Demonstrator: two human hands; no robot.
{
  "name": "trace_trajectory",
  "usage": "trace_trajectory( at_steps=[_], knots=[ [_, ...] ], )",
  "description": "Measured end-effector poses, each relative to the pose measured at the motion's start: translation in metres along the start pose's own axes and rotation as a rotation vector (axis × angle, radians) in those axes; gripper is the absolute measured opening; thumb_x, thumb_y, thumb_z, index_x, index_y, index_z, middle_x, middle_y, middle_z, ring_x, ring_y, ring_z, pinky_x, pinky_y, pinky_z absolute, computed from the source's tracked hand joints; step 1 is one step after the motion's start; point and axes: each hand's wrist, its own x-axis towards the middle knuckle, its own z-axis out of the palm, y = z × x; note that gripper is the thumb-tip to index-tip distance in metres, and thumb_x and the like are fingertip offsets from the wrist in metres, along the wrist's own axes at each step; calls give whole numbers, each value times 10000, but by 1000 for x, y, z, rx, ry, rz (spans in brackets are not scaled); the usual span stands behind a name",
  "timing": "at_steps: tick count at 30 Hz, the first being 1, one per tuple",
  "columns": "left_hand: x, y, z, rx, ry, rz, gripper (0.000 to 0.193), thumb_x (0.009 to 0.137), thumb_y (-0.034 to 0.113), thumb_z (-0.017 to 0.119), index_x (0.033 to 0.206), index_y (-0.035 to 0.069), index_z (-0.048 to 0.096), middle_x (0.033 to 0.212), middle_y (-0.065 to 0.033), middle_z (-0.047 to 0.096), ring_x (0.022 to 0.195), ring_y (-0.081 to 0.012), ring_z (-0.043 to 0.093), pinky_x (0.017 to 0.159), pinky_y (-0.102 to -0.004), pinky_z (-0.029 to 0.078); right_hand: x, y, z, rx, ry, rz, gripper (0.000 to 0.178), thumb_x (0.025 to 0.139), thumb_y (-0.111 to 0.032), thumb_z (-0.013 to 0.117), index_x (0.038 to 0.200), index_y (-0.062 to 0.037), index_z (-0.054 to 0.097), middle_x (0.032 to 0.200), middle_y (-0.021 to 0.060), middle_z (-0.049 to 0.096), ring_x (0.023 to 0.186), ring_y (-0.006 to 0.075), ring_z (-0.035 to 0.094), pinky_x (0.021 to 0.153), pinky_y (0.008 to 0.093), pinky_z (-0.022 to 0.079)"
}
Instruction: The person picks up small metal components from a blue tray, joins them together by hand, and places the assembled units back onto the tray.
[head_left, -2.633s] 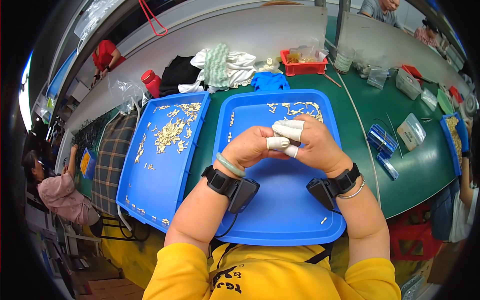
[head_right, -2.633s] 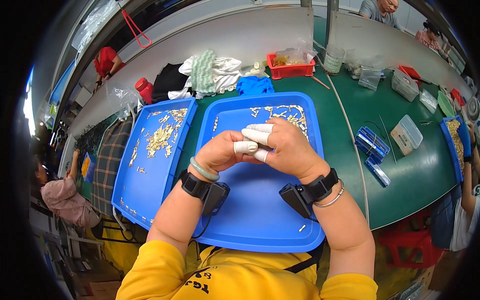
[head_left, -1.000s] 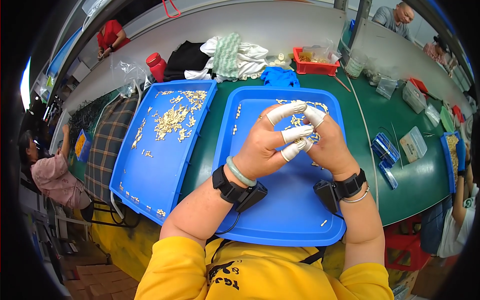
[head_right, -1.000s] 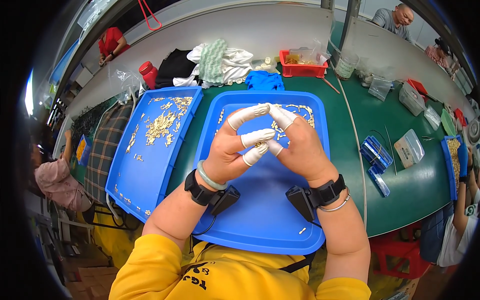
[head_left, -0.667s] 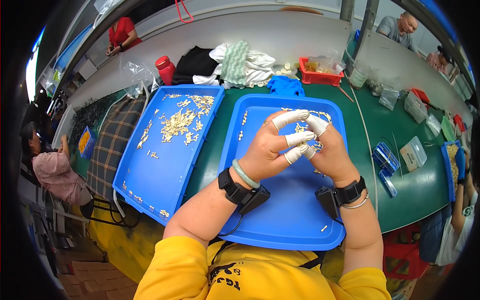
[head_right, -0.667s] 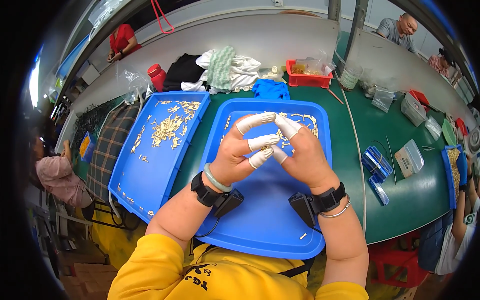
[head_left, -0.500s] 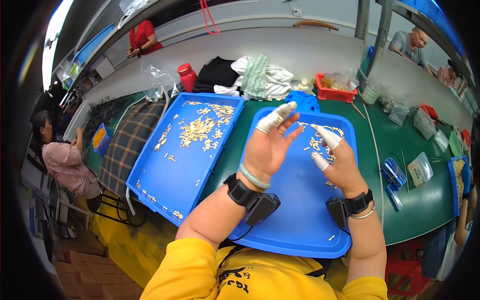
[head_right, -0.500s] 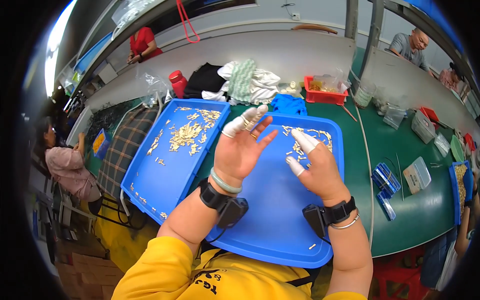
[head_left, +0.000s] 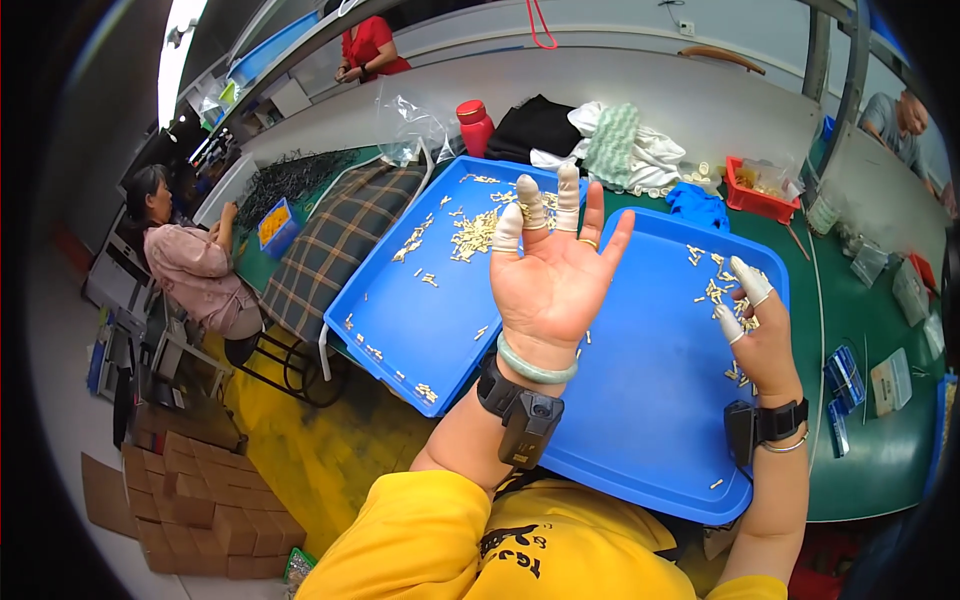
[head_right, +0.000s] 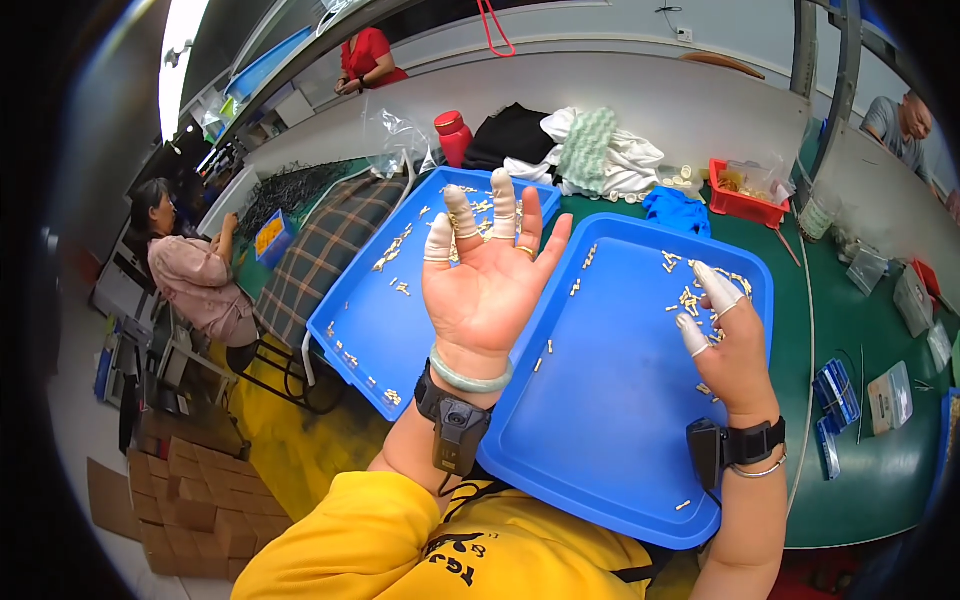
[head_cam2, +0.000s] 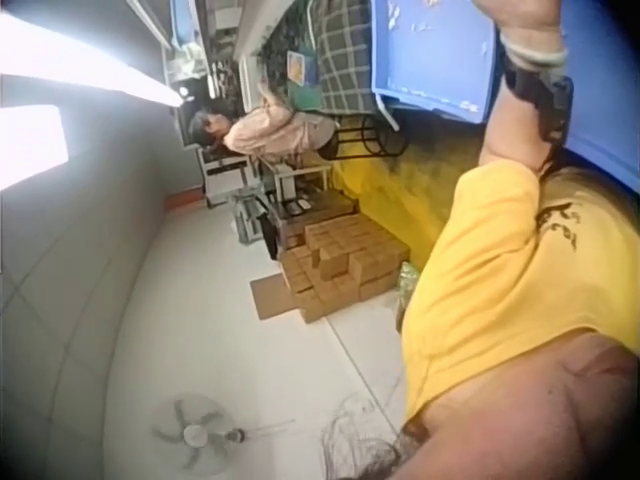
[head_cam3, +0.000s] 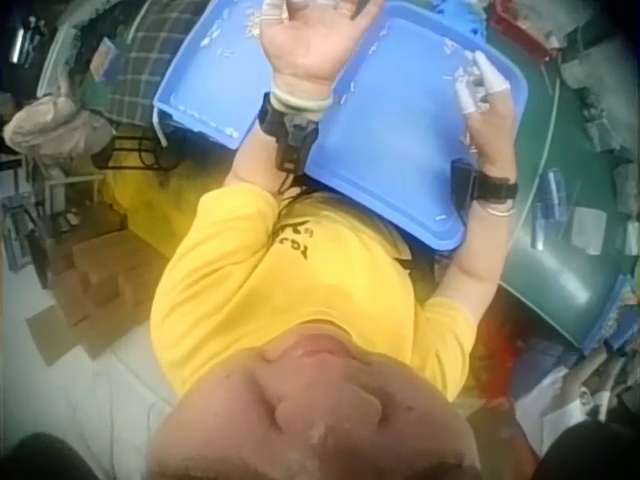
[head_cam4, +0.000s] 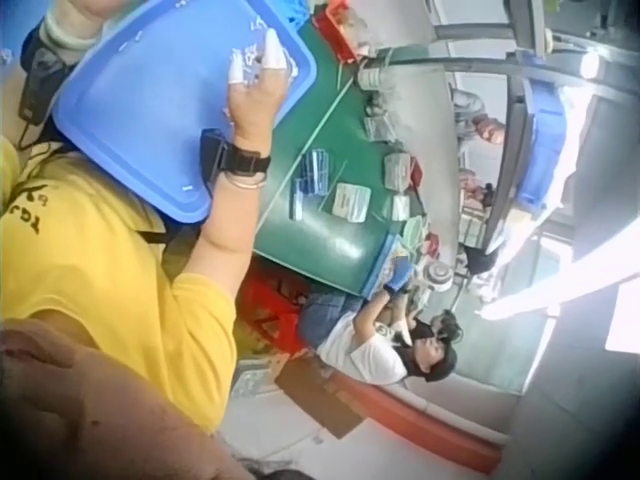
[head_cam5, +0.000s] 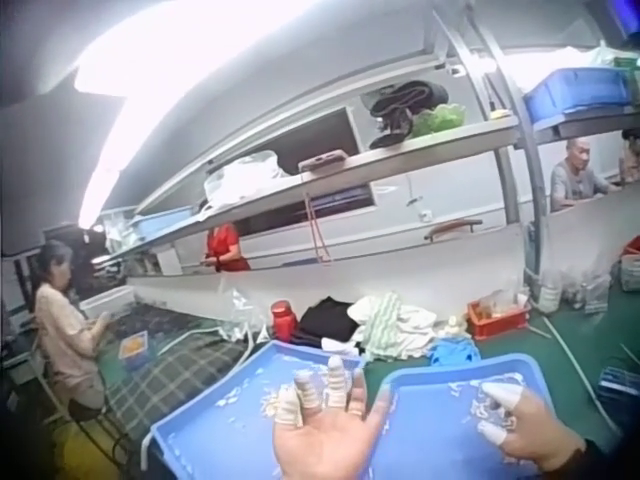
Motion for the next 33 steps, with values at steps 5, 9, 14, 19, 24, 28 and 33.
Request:
trace_trajectory(
  at_steps=[5,9,14,19,24,28,33],
  knots=[
    [-1,12,-2,10,13,55,210,874,321,496,979,257,666,1240,-20,519,1157,-247,428,1057,-545,221,-3,-3,0,3,4,1,602,687,17,669,1260,-88,519,971,49,567,760,121,508,621,225,415],
    [23,36,-16,77,125,306,299,902,363,475,1147,219,568,1266,-62,479,1085,-251,483,1022,-528,297,-3,1,-2,19,11,23,578,701,20,661,1253,-88,526,996,51,579,761,114,518,618,219,413],
    [47,32,-33,63,391,110,388,900,324,518,1238,137,474,1282,-124,447,1045,-260,509,981,-488,370,3,7,0,75,52,75,531,734,21,644,1243,-85,537,1038,53,601,761,97,525,626,208,416],
    [81,-19,-59,832,184,-220,385,862,223,581,1209,75,505,1169,-140,509,997,-254,539,915,-396,439,2,17,1,208,156,178,484,767,19,627,1233,-80,545,1072,57,615,756,64,521,640,191,419],
    [104,-63,-87,2149,-318,-353,351,798,164,617,1131,62,575,1084,-146,568,970,-253,568,869,-346,457,-2,20,-1,238,192,233,448,775,10,628,1210,-75,564,1058,55,619,753,46,512,625,188,418],
    [108,-84,-110,2609,-603,-217,356,760,151,624,1099,45,591,1056,-158,580,952,-297,572,872,-370,450,-2,9,-4,226,164,216,421,773,0,632,1185,-73,581,1022,47,621,747,55,517,601,195,418],
    [123,-94,-120,2823,-698,-305,342,729,156,628,1056,57,616,991,-165,590,945,-329,566,869,-380,447,-2,8,1,195,169,159,399,764,-13,640,1156,-80,601,962,40,620,720,88,525,578,210,417]
  ],
)
